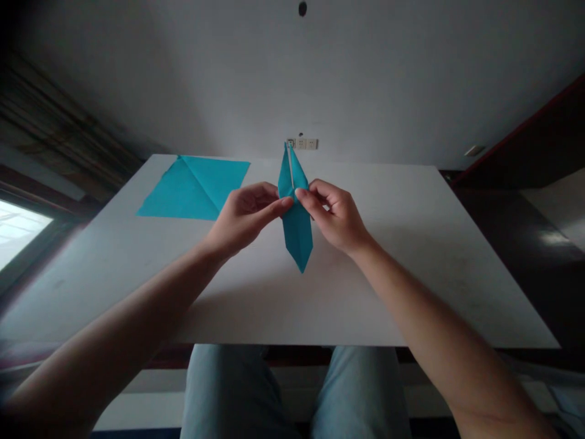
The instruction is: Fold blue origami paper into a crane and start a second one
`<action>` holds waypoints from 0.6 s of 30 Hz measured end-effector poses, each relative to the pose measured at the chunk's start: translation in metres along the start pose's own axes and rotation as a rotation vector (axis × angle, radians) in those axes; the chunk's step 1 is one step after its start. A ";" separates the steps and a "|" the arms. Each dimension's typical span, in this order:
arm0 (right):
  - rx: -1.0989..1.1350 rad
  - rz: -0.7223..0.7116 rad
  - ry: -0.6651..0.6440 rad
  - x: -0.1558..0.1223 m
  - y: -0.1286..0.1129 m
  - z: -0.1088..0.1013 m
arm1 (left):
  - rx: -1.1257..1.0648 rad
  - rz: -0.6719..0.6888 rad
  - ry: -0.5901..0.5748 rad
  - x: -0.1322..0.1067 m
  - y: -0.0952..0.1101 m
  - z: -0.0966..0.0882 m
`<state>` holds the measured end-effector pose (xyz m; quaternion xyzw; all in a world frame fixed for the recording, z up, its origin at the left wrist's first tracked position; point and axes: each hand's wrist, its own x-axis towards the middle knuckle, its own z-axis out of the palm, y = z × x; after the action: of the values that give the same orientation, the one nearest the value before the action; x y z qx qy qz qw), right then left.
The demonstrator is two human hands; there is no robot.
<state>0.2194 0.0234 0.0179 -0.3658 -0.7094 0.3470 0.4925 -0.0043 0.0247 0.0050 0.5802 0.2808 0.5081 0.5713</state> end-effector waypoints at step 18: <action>0.109 -0.046 -0.271 -0.002 0.008 -0.022 | 0.008 0.018 0.071 0.008 0.000 -0.008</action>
<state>0.2427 0.0282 0.0163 -0.2717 -0.7577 0.4200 0.4190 -0.0087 0.0352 0.0054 0.5665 0.2977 0.5323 0.5541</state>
